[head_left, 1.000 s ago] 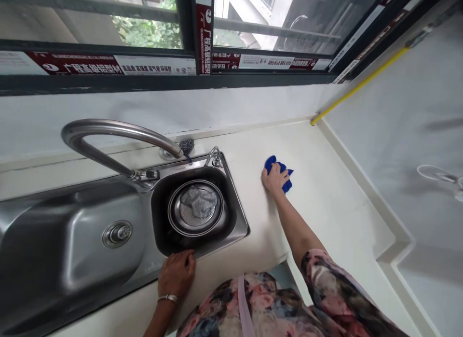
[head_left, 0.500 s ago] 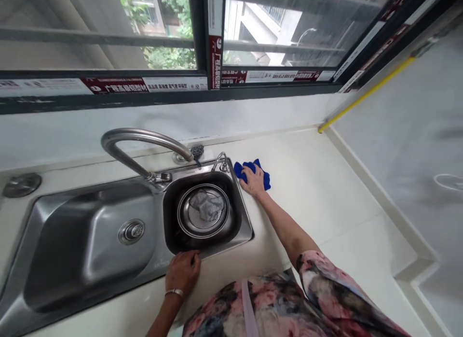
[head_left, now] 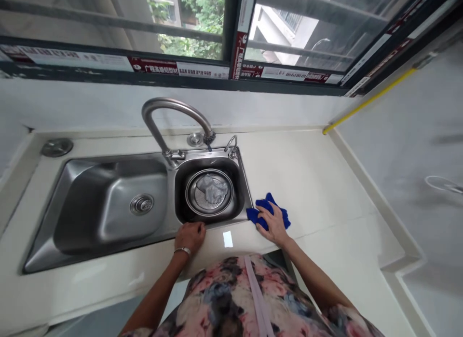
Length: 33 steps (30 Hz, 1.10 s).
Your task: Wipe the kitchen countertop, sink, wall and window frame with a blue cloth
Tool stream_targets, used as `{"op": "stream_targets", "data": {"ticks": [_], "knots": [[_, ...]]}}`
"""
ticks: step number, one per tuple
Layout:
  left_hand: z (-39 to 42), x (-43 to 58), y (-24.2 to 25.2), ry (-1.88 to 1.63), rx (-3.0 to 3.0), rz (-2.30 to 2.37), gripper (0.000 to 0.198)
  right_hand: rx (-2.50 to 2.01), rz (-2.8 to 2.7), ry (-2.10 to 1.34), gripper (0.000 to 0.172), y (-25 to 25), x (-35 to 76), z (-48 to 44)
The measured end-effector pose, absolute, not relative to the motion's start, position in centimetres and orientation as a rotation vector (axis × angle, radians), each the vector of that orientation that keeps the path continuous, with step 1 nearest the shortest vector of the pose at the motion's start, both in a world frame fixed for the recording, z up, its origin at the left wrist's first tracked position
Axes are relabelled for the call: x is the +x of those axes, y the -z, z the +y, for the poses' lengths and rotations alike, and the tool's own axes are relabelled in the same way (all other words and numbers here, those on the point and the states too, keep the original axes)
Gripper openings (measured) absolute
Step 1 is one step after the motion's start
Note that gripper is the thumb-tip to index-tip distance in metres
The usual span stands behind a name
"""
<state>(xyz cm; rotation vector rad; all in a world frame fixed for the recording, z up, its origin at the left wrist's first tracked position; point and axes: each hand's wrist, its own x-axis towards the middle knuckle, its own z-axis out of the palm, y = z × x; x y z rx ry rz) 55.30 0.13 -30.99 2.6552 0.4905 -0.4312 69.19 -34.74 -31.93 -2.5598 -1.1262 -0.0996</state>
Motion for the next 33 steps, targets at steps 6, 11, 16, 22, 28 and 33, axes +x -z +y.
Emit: {"op": "stream_targets", "data": {"ticks": [6, 11, 16, 22, 28, 33], "knots": [[0.0, 55.2, 30.9, 0.413, 2.653, 0.470, 0.040, -2.621, -1.165, 0.050, 0.019, 31.4, 65.2, -40.6], [0.1, 55.0, 31.4, 0.383, 2.661, 0.438, 0.040, -2.735, -0.974, 0.173, 0.018, 31.6, 65.5, -38.5], [0.3, 55.0, 31.8, 0.358, 2.627, 0.437, 0.039, -2.878, -0.653, 0.330, 0.021, 32.2, 69.7, -32.6], [0.3, 55.0, 31.9, 0.339, 2.594, 0.433, 0.041, -2.972, -0.504, 0.329, 0.031, 32.7, 77.4, -26.6], [0.3, 55.0, 32.2, 0.353, 2.569, 0.472, 0.042, -2.987, -0.493, 0.329, 0.035, 32.9, 82.3, -24.5], [0.2, 55.1, 32.0, 0.394, 2.575, 0.484, 0.041, -2.914, -0.480, 0.301, 0.040, 33.2, 87.5, -23.6]]}}
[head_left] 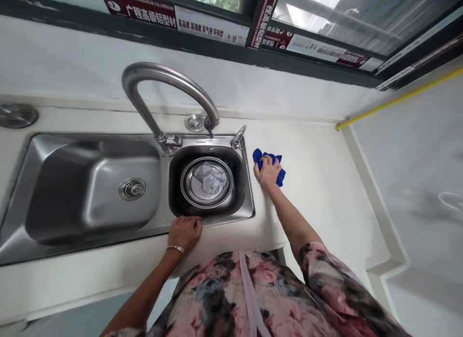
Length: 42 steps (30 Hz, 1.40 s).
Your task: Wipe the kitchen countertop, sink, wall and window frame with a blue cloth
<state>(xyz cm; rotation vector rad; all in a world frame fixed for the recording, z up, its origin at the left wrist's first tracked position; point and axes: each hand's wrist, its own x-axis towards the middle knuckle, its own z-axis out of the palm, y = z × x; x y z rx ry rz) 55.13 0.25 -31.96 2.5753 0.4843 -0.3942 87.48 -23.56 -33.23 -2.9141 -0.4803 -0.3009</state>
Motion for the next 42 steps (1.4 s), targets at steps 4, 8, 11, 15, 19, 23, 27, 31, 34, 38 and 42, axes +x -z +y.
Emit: {"op": "stream_targets", "data": {"ticks": [4, 8, 11, 15, 19, 23, 27, 31, 34, 38, 42], "knots": [[0.2, 55.3, 31.8, 0.412, 2.576, 0.503, 0.040, -2.850, -0.493, 0.147, 0.050, 33.4, 91.6, -21.8], [0.2, 55.5, 31.8, 0.418, 2.579, 0.525, 0.039, -2.878, -0.701, 0.082, 0.054, 33.1, 91.4, -20.4], [0.2, 55.5, 31.7, 0.439, 2.587, 0.521, 0.040, -2.888, -0.933, 0.072, 0.050, 32.5, 89.0, -20.5], [0.2, 55.6, 31.5, 0.443, 2.621, 0.496, 0.041, -2.894, -1.122, -0.018, 0.044, 31.4, 85.9, -21.8], [0.1, 55.8, 31.0, 0.458, 2.640, 0.491, 0.042, -2.851, -1.217, -0.031, 0.037, 30.8, 82.7, -23.8], [-0.1, 55.8, 30.6, 0.454, 2.662, 0.468, 0.045, -2.828, -1.204, 0.017, 0.030, 30.9, 78.5, -26.3], [-0.1, 55.9, 30.3, 0.450, 2.673, 0.446, 0.046, -2.811, -1.187, 0.089, 0.024, 31.4, 73.9, -29.1], [-0.1, 55.9, 30.1, 0.442, 2.677, 0.401, 0.046, -2.765, -1.198, 0.112, 0.027, 31.5, 70.3, -32.2], [0.0, 55.9, 30.3, 0.437, 2.682, 0.368, 0.045, -2.717, -1.284, 0.081, 0.037, 31.2, 69.6, -33.8], [0.1, 55.8, 30.8, 0.424, 2.675, 0.351, 0.044, -2.741, -1.356, 0.034, 0.038, 31.0, 71.0, -33.8], [0.2, 55.7, 31.3, 0.449, 2.665, 0.333, 0.043, -2.856, -1.303, -0.001, 0.036, 31.0, 73.6, -31.7]]}}
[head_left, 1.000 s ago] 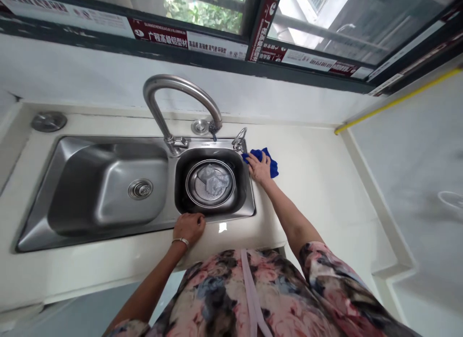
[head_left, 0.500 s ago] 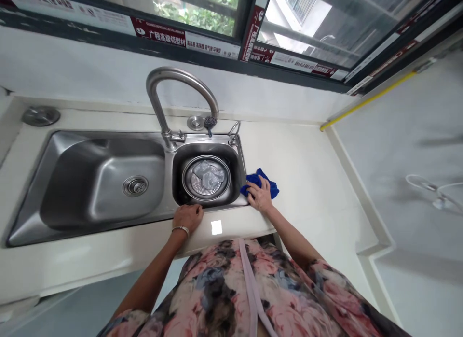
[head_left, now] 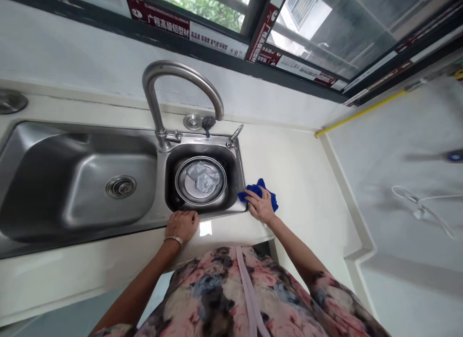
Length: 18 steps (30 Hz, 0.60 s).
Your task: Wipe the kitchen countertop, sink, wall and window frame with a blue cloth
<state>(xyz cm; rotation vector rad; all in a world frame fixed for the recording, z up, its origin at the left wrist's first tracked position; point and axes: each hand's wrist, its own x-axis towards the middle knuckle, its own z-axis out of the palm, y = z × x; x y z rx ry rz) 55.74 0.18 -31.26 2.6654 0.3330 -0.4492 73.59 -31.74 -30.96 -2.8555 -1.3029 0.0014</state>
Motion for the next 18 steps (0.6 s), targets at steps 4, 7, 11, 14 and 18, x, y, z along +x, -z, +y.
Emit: {"op": "stream_targets", "data": {"ticks": [4, 7, 11, 14, 18], "knots": [[0.2, 55.6, 31.6, 0.440, 2.642, 0.357, 0.042, -2.943, -1.249, -0.033, 0.037, 30.7, 77.1, -28.9], [0.2, 55.5, 32.0, 0.428, 2.616, 0.374, 0.041, -3.005, -1.170, -0.031, 0.039, 30.7, 80.2, -26.5], [0.2, 55.3, 32.4, 0.433, 2.558, 0.396, 0.041, -3.057, -1.014, 0.044, 0.039, 31.2, 84.4, -23.1], [0.2, 55.2, 32.7, 0.422, 2.529, 0.425, 0.041, -3.022, -0.938, 0.131, 0.039, 31.9, 87.3, -21.0], [0.1, 55.0, 32.8, 0.398, 2.511, 0.438, 0.042, -2.965, -0.914, 0.187, 0.040, 32.5, 91.4, -18.7]]}}
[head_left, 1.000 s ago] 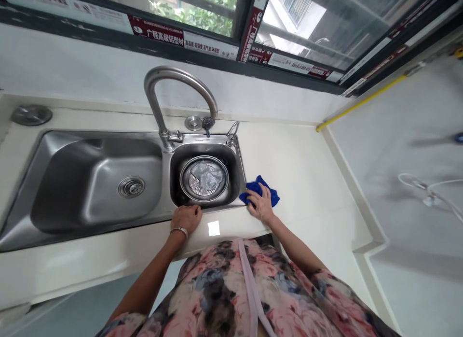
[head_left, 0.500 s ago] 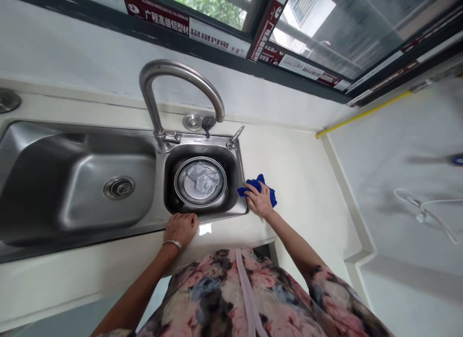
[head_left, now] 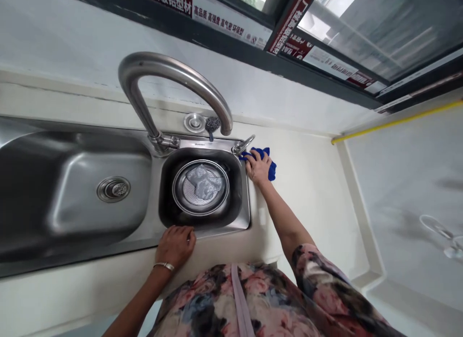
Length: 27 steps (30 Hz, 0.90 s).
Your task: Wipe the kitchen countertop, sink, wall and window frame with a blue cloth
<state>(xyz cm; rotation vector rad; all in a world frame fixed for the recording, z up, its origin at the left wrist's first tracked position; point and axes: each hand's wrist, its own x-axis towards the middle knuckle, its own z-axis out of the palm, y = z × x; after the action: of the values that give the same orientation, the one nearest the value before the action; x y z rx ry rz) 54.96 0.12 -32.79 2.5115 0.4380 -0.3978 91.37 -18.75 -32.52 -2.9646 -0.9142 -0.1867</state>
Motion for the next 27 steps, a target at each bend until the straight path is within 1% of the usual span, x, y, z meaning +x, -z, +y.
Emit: {"op": "stream_targets", "data": {"ticks": [6, 11, 15, 21, 27], "knots": [[0.0, 54.7, 32.8, 0.380, 2.493, 0.452, 0.041, -2.977, -0.921, 0.168, 0.043, 32.8, 97.2, -15.9], [0.0, 54.6, 32.7, 0.324, 2.484, 0.454, 0.039, -2.990, -1.154, 0.145, 0.043, 32.6, 99.8, -15.9], [0.1, 54.6, 32.5, 0.273, 2.489, 0.449, 0.039, -3.018, -1.371, 0.145, 0.044, 32.1, 99.6, -17.3], [0.2, 54.8, 32.6, 0.282, 2.492, 0.458, 0.039, -3.046, -1.385, 0.114, 0.052, 31.5, 98.2, -17.9], [0.3, 55.0, 32.4, 0.323, 2.514, 0.478, 0.042, -3.022, -1.415, 0.064, 0.049, 31.1, 95.7, -18.4]]}}
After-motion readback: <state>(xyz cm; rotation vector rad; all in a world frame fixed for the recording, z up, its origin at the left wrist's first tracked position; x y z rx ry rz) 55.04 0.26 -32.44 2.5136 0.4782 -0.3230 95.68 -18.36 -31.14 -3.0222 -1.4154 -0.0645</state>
